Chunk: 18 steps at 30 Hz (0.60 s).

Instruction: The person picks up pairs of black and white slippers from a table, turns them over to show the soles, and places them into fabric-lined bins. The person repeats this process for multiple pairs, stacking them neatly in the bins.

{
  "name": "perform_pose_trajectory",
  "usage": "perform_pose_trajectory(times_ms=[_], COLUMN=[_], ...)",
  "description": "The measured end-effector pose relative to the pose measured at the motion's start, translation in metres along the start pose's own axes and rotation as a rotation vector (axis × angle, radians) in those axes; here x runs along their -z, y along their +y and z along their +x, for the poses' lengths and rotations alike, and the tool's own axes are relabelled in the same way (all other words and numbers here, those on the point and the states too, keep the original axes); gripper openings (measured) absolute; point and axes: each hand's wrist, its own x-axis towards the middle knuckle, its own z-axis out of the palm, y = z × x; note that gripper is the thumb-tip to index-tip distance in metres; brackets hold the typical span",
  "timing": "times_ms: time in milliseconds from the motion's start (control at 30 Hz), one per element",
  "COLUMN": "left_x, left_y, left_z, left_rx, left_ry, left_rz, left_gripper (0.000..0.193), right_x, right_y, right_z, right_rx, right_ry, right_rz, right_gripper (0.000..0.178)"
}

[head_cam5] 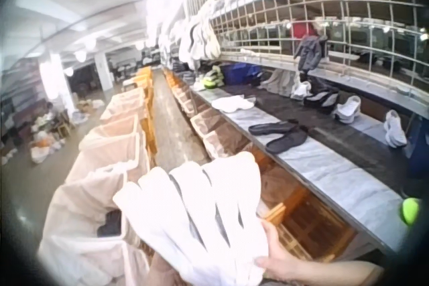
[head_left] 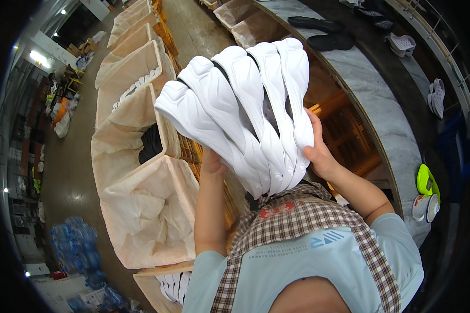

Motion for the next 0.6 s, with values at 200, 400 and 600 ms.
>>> perform_pose_trajectory(times_ms=[200,400,600], left_x=[0.008,0.024,0.028], left_y=[0.001,0.011,0.021], left_z=[0.006,0.004,0.01], left_rx=[-0.03,-0.031,-0.043], left_ry=[0.048,-0.007,-0.031], left_rz=[0.147,0.056,0.099], left_gripper=[0.059,0.057,0.057], right_x=[0.001,0.015,0.018], right_y=[-0.008,-0.016,-0.011], right_z=[0.015,0.029,0.036], right_rx=[-0.023,-0.105,-0.024], right_ry=[0.066,-0.053,-0.021], right_rz=[0.109,0.126,0.026], right_gripper=[0.092,0.086,0.09])
